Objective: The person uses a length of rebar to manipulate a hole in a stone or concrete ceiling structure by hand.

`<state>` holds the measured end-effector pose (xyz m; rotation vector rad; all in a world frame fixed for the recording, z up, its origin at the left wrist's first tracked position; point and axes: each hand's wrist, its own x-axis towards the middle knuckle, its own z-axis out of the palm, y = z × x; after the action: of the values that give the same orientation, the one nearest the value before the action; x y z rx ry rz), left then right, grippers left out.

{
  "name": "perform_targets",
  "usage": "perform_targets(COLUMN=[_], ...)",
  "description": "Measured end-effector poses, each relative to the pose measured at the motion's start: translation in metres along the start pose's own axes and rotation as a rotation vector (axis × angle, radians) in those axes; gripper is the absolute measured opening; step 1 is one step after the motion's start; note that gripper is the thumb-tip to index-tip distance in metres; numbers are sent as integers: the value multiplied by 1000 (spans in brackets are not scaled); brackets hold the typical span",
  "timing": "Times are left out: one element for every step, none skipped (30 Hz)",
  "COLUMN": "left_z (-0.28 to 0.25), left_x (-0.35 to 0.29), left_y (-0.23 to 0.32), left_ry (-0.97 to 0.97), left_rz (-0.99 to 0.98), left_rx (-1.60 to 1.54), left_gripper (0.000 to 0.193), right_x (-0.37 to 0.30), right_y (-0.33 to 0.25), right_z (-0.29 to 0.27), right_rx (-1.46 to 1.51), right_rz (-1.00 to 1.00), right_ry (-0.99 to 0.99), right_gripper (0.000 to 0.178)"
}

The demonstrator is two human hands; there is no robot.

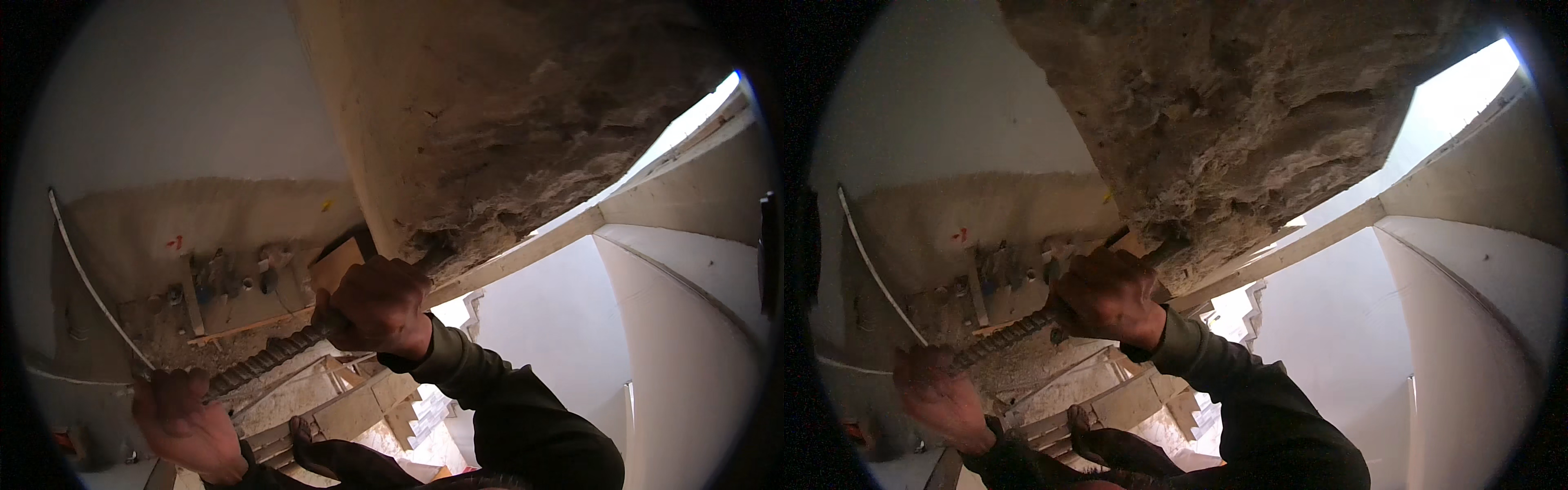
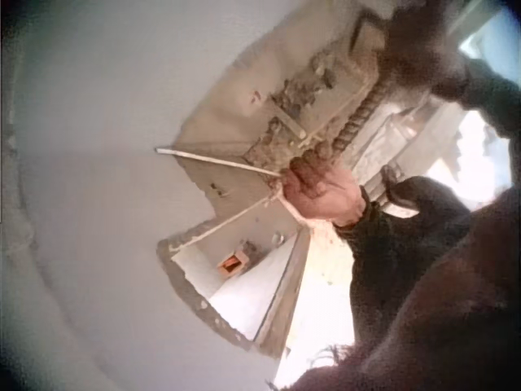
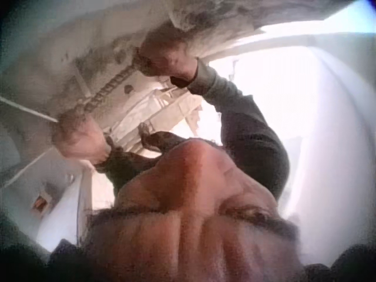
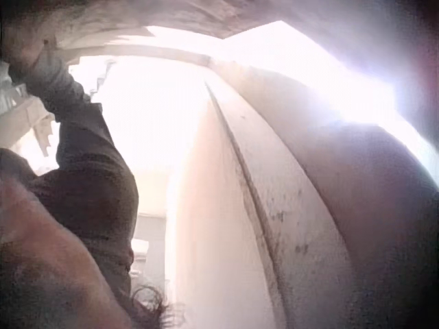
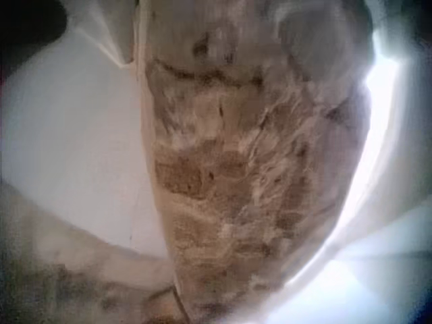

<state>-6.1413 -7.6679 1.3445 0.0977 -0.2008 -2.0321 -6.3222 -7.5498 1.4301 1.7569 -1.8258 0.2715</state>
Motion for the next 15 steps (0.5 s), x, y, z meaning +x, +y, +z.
perform_targets(left_z=[1,-6,-18,-35,-51,-63,-59,-57,-84,-94,-99,-102,-104,-104,-104], left_x=[-4,-7,-10,-14,-13,-17,-20,-22,-22,-28,-33,-38,-46,-56,-64], left_y=[-4,-8,-15,-16,-16,-25,-35,-42,-49,-57,-65,-72,-79,-82,-83], left_ry=[288,274,292,310,145,136,225,313,345,341,363,384,376,403,430], left_rz=[22,24,-83,-176,-257,-242,-228,-212,-347,-332,-407,-482,-476,-460,-444], left_rx=[72,53,20,0,-137,-151,-137,-121,-147,-155,-190,-225,-235,-284,-333], left_gripper=[35,35,35,35,35,35,29,23,26,26,29,32,32,32,32], right_x=[-3,-5,-8,-8,-9,-9,-11,-11,-10,-13,-17,-19,-19,-18,-17], right_y=[-1,-1,-1,-6,-8,-8,-6,-5,-5,-5,-4,-6,-7,-9,-12], right_z=[1,1,2,4,4,6,8,8,9,11,10,6,2,-2,-5], right_rx=[-18,-34,-52,-55,-73,-91,-102,-79,-55,-56,-78,-101,-111,-97,-82], right_rz=[-10,-10,-11,-26,-27,-27,-40,-70,-99,-115,-101,-86,-96,-87,-79], right_ry=[9,-42,-94,-79,-111,-143,-144,-184,-225,-217,-341,-463,-459,-535,-612], right_gripper=[15,15,15,15,15,15,15,17,20,20,18,17,17,16,16])
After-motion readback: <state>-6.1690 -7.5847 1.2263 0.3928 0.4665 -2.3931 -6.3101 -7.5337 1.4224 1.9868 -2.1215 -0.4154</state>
